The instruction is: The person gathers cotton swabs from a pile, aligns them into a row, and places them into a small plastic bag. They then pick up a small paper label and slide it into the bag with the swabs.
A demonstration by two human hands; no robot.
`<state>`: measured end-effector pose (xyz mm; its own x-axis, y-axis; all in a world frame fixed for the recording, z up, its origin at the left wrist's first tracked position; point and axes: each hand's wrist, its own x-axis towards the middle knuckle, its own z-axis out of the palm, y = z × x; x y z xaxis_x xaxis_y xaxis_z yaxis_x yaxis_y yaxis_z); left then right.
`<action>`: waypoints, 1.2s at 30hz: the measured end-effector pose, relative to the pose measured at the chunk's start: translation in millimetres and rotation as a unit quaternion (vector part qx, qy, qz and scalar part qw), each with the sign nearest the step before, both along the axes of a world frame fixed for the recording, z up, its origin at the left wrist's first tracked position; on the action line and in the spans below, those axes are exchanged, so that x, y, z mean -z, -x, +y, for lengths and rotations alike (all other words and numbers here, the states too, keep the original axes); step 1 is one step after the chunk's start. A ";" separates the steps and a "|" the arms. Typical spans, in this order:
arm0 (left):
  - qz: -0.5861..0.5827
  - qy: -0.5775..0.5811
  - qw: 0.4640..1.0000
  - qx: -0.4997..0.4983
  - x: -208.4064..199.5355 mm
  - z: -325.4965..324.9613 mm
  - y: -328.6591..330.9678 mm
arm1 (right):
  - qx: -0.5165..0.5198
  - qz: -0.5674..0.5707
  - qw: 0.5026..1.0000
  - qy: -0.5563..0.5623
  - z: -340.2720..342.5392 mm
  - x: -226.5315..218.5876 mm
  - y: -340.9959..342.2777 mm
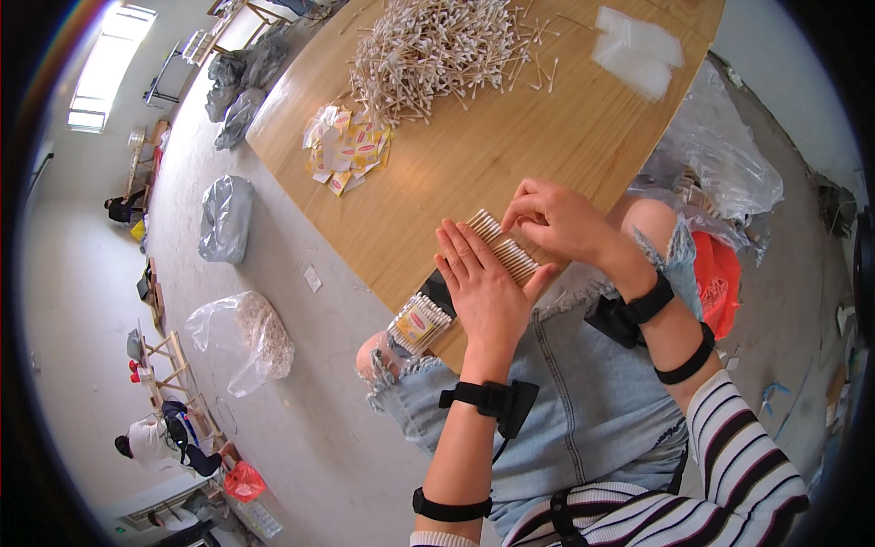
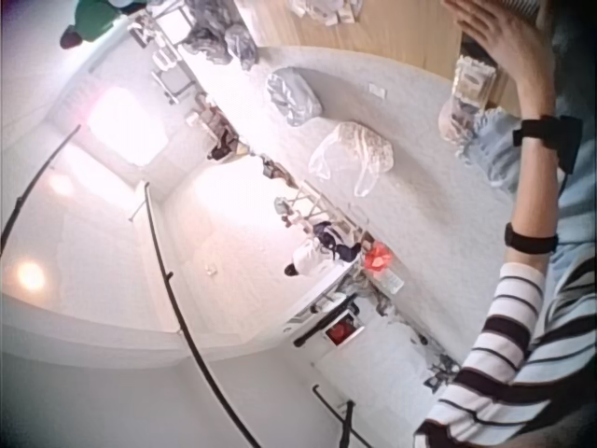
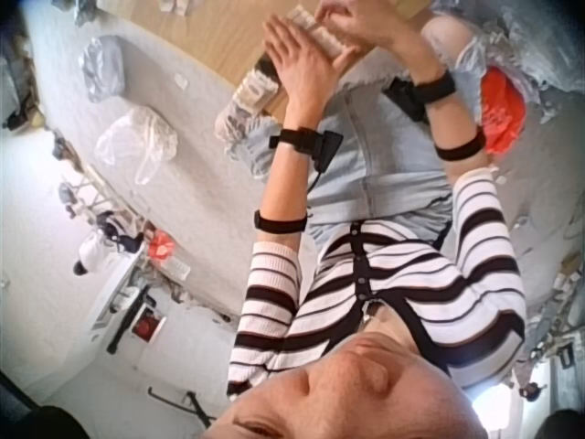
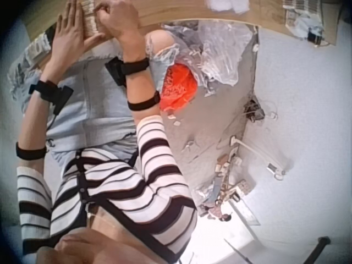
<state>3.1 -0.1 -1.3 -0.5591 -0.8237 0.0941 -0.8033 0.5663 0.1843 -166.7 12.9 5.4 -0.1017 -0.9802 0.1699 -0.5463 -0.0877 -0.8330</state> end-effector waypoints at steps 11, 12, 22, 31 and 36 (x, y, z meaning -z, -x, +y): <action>0.003 -0.002 1.000 -0.002 0.2 -0.4 1.9 | 0.005 0.052 0.998 0.041 -4.0 1.6 -5.0; 0.005 -0.004 1.000 0.001 0.6 -0.4 2.9 | 0.007 0.054 0.998 0.040 -6.6 2.6 -6.2; 0.005 -0.046 0.999 -0.005 -10.5 3.9 3.8 | 0.070 0.144 0.979 0.122 -50.9 15.2 -20.5; 0.567 -0.155 0.791 -0.170 -46.8 16.1 -31.3 | 0.138 0.271 0.945 0.115 -18.2 8.2 -66.6; 0.684 -0.205 0.677 -0.178 -37.7 11.3 -31.7 | 0.109 0.373 0.919 0.070 -21.8 18.2 -74.8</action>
<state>34.8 11.1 36.4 0.0599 -0.9972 0.0458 0.2062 0.0573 0.9768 -92.0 -9.0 -12.8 -0.0980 -0.9137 0.3943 -0.9779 0.0149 -0.2085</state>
